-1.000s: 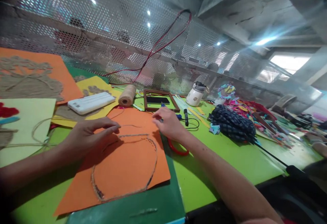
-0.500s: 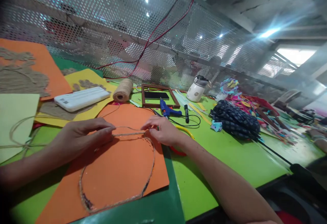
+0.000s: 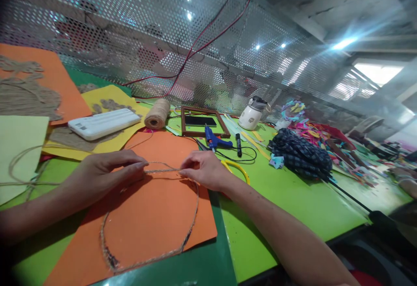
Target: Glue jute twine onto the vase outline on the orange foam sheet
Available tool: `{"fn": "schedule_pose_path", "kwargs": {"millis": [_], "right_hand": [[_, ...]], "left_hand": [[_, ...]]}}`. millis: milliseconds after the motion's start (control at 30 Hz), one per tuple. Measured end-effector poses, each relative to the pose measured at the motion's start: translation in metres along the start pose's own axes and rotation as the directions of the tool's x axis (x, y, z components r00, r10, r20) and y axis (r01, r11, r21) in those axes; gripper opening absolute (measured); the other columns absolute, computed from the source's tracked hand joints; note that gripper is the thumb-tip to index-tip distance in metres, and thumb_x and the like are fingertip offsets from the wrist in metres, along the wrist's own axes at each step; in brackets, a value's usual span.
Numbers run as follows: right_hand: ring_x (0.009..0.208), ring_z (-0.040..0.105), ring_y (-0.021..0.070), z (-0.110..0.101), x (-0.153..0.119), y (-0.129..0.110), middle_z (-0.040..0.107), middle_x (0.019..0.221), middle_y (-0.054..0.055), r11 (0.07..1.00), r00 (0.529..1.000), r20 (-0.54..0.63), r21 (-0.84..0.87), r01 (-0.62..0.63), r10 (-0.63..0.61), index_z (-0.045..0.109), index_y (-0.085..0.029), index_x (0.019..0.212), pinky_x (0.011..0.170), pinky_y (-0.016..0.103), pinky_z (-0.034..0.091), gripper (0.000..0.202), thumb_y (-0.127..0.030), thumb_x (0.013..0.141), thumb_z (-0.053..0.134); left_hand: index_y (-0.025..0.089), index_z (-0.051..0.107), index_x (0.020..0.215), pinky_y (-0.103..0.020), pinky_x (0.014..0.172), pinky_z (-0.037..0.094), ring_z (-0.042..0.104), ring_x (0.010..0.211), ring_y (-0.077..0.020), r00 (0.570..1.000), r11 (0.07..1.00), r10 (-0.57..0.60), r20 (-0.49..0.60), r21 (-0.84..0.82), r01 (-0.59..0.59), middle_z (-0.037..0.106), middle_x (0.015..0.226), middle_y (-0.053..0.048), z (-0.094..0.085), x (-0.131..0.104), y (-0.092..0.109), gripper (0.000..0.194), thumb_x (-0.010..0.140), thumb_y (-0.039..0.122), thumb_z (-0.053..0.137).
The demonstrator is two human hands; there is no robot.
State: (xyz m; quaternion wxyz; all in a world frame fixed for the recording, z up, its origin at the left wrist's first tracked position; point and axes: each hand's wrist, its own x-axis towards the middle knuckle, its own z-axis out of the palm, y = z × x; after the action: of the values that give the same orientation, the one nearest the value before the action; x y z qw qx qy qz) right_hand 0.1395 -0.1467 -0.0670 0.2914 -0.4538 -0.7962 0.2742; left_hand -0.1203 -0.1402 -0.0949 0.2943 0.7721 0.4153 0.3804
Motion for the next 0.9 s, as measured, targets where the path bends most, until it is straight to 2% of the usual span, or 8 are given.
{"fn": "schedule_pose_path", "kwargs": {"millis": [267, 433, 500, 667, 800, 900], "right_hand": [[0.068, 0.060, 0.0124, -0.001, -0.001, 0.000, 0.066, 0.073, 0.002, 0.995, 0.996, -0.016, -0.037, 0.089, -0.090, 0.068, -0.015, 0.075, 0.066, 0.025, 0.047, 0.006, -0.014, 0.081, 0.068], [0.070, 0.060, 0.0132, -0.005, 0.001, 0.007, 0.066, 0.076, 0.003, 0.991, 0.993, -0.003, -0.054, 0.119, -0.119, 0.068, -0.015, 0.076, 0.068, 0.026, 0.047, 0.007, -0.013, 0.082, 0.066], [0.071, 0.059, 0.0134, -0.006, 0.002, 0.013, 0.065, 0.076, 0.003, 0.985, 0.990, 0.010, -0.095, 0.143, -0.143, 0.068, -0.016, 0.076, 0.068, 0.027, 0.046, 0.007, -0.012, 0.082, 0.066], [0.073, 0.056, 0.0145, -0.004, 0.007, 0.023, 0.062, 0.074, 0.003, 0.920, 0.959, 0.080, -0.272, 0.283, -0.271, 0.066, -0.016, 0.078, 0.067, 0.027, 0.043, 0.008, -0.011, 0.084, 0.066], [0.078, 0.053, 0.0172, -0.002, 0.009, 0.028, 0.063, 0.078, 0.006, 0.795, 0.918, 0.181, -0.459, 0.396, -0.353, 0.067, -0.016, 0.079, 0.068, 0.029, 0.040, 0.013, -0.012, 0.089, 0.060], [0.079, 0.049, 0.0183, -0.001, 0.008, 0.028, 0.060, 0.078, 0.006, 0.672, 0.897, 0.253, -0.596, 0.440, -0.363, 0.067, -0.016, 0.078, 0.068, 0.031, 0.036, 0.017, -0.014, 0.092, 0.057]], "left_hand": [[0.020, 0.074, 0.081, -0.023, 0.058, 0.050, 0.066, 0.066, -0.0159, 0.998, 0.997, -0.041, 0.038, 0.060, 0.038, 0.073, 0.075, -0.003, -0.003, 0.003, 0.003, 0.031, 0.086, 0.046, 0.057], [0.021, 0.075, 0.094, -0.027, 0.066, 0.055, 0.070, 0.078, -0.0210, 0.993, 0.991, -0.114, -0.017, 0.065, 0.114, 0.077, 0.091, -0.005, -0.001, 0.004, -0.004, 0.036, 0.083, 0.051, 0.059], [0.022, 0.075, 0.094, -0.027, 0.068, 0.055, 0.070, 0.078, -0.0211, 0.997, 0.993, -0.073, -0.021, 0.089, 0.075, 0.077, 0.091, -0.005, -0.001, 0.005, -0.008, 0.033, 0.083, 0.049, 0.060], [0.025, 0.075, 0.088, -0.027, 0.067, 0.051, 0.067, 0.074, -0.0197, 0.991, 0.963, 0.131, 0.039, 0.232, -0.136, 0.074, 0.082, -0.004, -0.001, 0.007, -0.015, 0.028, 0.085, 0.046, 0.057], [0.022, 0.073, 0.088, -0.027, 0.068, 0.048, 0.064, 0.074, -0.0183, 0.969, 0.918, 0.233, 0.082, 0.312, -0.247, 0.072, 0.081, -0.005, 0.000, 0.006, -0.017, 0.027, 0.090, 0.041, 0.053], [0.020, 0.072, 0.088, -0.026, 0.067, 0.046, 0.062, 0.074, -0.0171, 0.955, 0.896, 0.277, 0.103, 0.332, -0.296, 0.069, 0.081, -0.006, 0.002, 0.005, -0.019, 0.027, 0.092, 0.036, 0.051]]}}
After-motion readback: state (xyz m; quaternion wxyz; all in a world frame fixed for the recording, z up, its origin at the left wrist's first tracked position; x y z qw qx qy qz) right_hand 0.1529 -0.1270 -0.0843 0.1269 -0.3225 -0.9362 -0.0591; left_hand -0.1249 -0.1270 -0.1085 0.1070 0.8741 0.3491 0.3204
